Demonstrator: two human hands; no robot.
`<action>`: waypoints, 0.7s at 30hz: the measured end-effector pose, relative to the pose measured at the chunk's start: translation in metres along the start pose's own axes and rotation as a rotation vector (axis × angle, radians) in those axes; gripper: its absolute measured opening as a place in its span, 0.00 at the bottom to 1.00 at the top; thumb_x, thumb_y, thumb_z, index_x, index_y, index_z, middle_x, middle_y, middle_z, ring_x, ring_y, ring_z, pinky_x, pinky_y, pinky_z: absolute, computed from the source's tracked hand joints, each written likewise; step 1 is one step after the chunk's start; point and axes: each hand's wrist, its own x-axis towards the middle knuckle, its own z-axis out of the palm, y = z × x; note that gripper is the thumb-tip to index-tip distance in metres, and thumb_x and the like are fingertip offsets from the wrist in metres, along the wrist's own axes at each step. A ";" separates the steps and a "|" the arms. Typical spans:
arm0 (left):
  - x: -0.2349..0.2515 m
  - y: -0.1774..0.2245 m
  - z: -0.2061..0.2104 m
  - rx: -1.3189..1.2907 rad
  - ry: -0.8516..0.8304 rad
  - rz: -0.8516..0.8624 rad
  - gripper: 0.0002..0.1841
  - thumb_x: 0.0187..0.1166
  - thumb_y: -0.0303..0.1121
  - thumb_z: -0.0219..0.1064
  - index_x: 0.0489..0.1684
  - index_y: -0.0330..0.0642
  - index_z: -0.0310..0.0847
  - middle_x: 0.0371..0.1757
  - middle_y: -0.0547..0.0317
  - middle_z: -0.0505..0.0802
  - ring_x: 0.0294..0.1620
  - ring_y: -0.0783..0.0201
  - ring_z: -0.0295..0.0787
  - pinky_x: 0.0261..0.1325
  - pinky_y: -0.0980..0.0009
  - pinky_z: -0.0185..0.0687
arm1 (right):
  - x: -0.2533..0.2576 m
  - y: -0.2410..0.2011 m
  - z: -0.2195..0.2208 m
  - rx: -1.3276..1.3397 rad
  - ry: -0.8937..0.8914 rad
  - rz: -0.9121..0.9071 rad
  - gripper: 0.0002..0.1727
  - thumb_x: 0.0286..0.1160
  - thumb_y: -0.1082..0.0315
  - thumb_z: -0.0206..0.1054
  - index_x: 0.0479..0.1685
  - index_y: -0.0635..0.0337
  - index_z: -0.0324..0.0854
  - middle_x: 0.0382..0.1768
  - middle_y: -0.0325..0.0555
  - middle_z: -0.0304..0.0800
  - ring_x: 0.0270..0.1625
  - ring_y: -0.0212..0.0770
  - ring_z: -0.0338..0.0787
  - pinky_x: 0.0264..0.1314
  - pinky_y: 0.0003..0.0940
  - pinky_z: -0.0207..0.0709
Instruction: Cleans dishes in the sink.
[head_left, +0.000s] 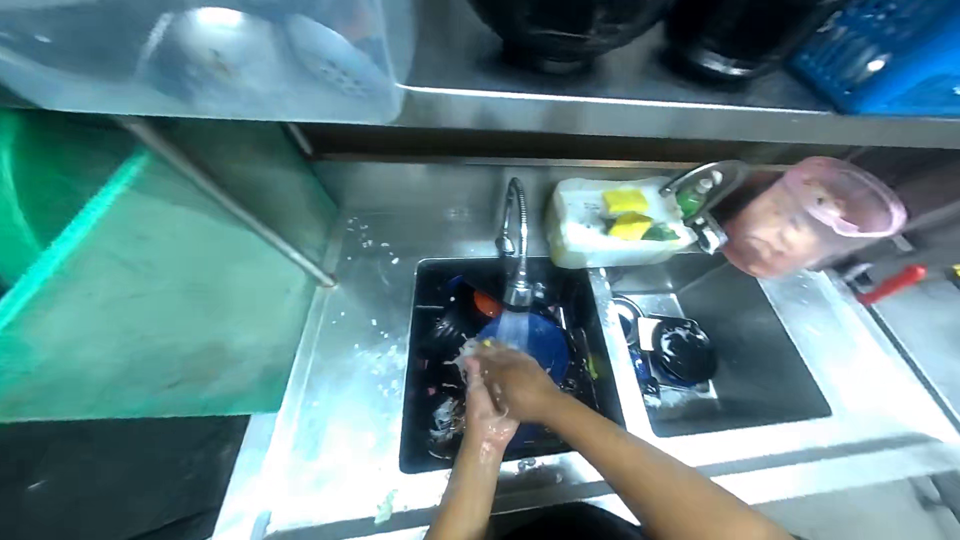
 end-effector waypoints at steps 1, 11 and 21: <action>-0.002 -0.006 0.000 -0.009 0.005 -0.035 0.34 0.88 0.66 0.41 0.71 0.47 0.74 0.59 0.47 0.90 0.59 0.51 0.89 0.59 0.45 0.86 | 0.009 0.010 -0.002 -0.052 0.008 0.010 0.31 0.84 0.61 0.58 0.89 0.44 0.67 0.92 0.36 0.61 0.94 0.47 0.57 0.93 0.59 0.53; 0.033 -0.002 -0.030 0.305 0.314 0.215 0.28 0.89 0.38 0.62 0.87 0.48 0.61 0.73 0.42 0.84 0.70 0.46 0.85 0.68 0.42 0.84 | -0.009 0.037 0.018 0.808 0.636 0.657 0.21 0.87 0.57 0.62 0.70 0.59 0.75 0.45 0.58 0.89 0.43 0.52 0.90 0.48 0.55 0.84; 0.025 -0.030 0.016 0.446 0.013 -0.335 0.18 0.89 0.49 0.60 0.61 0.44 0.78 0.38 0.52 0.86 0.29 0.62 0.83 0.29 0.67 0.83 | -0.029 0.031 -0.073 1.278 0.646 0.580 0.26 0.88 0.41 0.53 0.69 0.47 0.81 0.48 0.44 0.90 0.45 0.41 0.88 0.44 0.44 0.83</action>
